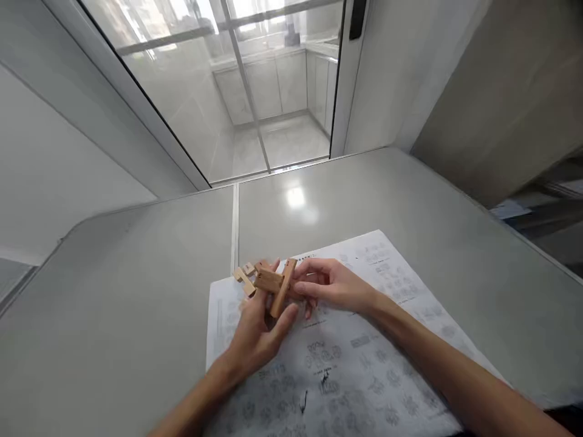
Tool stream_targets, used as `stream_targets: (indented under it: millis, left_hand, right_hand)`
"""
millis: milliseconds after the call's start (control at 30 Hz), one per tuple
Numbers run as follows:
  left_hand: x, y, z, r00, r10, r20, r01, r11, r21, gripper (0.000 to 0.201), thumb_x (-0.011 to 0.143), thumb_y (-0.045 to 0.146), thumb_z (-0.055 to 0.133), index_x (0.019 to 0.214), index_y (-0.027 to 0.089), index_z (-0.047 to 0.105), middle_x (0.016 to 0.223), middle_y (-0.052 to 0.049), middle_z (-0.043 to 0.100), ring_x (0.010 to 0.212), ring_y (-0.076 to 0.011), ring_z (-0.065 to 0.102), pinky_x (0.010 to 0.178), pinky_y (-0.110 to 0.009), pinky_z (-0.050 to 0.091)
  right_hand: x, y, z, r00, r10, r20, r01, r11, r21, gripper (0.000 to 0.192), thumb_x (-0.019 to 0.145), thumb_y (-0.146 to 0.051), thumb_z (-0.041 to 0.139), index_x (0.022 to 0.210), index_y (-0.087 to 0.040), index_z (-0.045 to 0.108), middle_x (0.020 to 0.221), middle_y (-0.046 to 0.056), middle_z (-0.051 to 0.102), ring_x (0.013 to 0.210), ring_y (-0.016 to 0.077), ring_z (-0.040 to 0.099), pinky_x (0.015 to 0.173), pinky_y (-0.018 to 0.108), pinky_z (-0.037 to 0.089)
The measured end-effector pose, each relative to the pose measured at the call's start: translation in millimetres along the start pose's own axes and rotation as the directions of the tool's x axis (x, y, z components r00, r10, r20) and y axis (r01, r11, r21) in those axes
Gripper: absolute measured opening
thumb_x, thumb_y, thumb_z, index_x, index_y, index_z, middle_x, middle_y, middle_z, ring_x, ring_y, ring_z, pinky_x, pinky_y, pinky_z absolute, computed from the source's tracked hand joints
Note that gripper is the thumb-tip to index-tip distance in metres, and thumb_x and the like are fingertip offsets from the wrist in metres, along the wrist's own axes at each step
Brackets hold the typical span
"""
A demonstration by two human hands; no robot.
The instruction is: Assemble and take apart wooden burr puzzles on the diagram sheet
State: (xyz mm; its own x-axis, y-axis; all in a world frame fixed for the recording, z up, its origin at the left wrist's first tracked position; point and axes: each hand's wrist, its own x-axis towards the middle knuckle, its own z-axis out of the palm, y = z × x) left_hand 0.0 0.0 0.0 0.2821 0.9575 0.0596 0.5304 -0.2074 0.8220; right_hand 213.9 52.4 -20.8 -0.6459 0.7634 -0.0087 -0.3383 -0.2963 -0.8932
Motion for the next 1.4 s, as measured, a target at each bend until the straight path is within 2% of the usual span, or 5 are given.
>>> stream_targets:
  millis: [133, 400, 667, 1267, 1400]
  left_hand:
    - [-1.6, -2.8, 1.6, 0.999, -0.041, -0.016, 0.041, 0.999, 0.023, 0.067, 0.109, 0.046, 0.047, 0.170, 0.025, 0.027, 0.156, -0.014, 0.061, 0.138, -0.0332, 0.062, 0.117, -0.050, 0.047]
    - [-0.8, -1.5, 2.9, 0.998, -0.059, -0.018, 0.060, 0.997, 0.054, 0.062, 0.112, 0.047, 0.040, 0.168, 0.022, 0.034, 0.135, -0.014, 0.074, 0.130, -0.0350, 0.067, 0.113, -0.052, 0.050]
    - [-0.2, -2.1, 5.7, 0.990, -0.090, -0.108, 0.090, 0.996, -0.005, 0.058, 0.111, 0.050, 0.041, 0.162, 0.023, 0.040, 0.132, -0.013, 0.074, 0.110, -0.0300, 0.074, 0.102, -0.046, 0.055]
    - [-2.0, -2.7, 6.0, 0.980, -0.118, -0.159, 0.111, 0.992, -0.055, 0.061, 0.110, 0.058, 0.042, 0.160, 0.022, 0.042, 0.145, -0.015, 0.067, 0.123, -0.0326, 0.070, 0.100, -0.046, 0.057]
    - [-1.6, -0.2, 1.2, 0.969, -0.133, -0.206, 0.108, 0.986, -0.126, 0.062, 0.108, 0.060, 0.045, 0.158, 0.023, 0.046, 0.145, -0.014, 0.065, 0.119, -0.0306, 0.070, 0.092, -0.042, 0.060]
  right_hand:
    - [-0.1, 0.4, 2.3, 0.999, 0.002, -0.042, -0.004, 0.999, -0.049, 0.030, 0.090, -0.042, 0.086, 0.099, -0.019, 0.069, 0.083, 0.002, 0.078, 0.063, 0.0147, 0.073, 0.061, 0.032, 0.066]
    - [-2.2, -2.1, 7.8, 0.992, -0.062, -0.108, 0.052, 0.995, -0.088, 0.025, 0.088, -0.038, 0.087, 0.093, -0.019, 0.071, 0.088, 0.004, 0.077, 0.074, 0.0159, 0.072, 0.060, 0.030, 0.068]
    - [-3.7, -2.9, 11.2, 0.989, -0.086, -0.123, 0.073, 0.992, -0.107, 0.025, 0.088, -0.036, 0.087, 0.089, -0.019, 0.069, 0.085, 0.004, 0.078, 0.064, 0.0128, 0.070, 0.053, 0.027, 0.066]
    - [-3.7, -4.4, 11.2, 0.993, -0.071, -0.090, 0.061, 0.992, -0.113, 0.031, 0.087, -0.043, 0.088, 0.092, -0.020, 0.068, 0.081, 0.002, 0.076, 0.059, 0.0133, 0.068, 0.050, 0.027, 0.063]
    - [-5.0, -7.0, 10.0, 0.984, -0.120, -0.132, 0.081, 0.960, -0.268, 0.028, 0.094, -0.046, 0.079, 0.091, -0.019, 0.071, 0.084, 0.003, 0.076, 0.062, 0.0133, 0.067, 0.057, 0.028, 0.060]
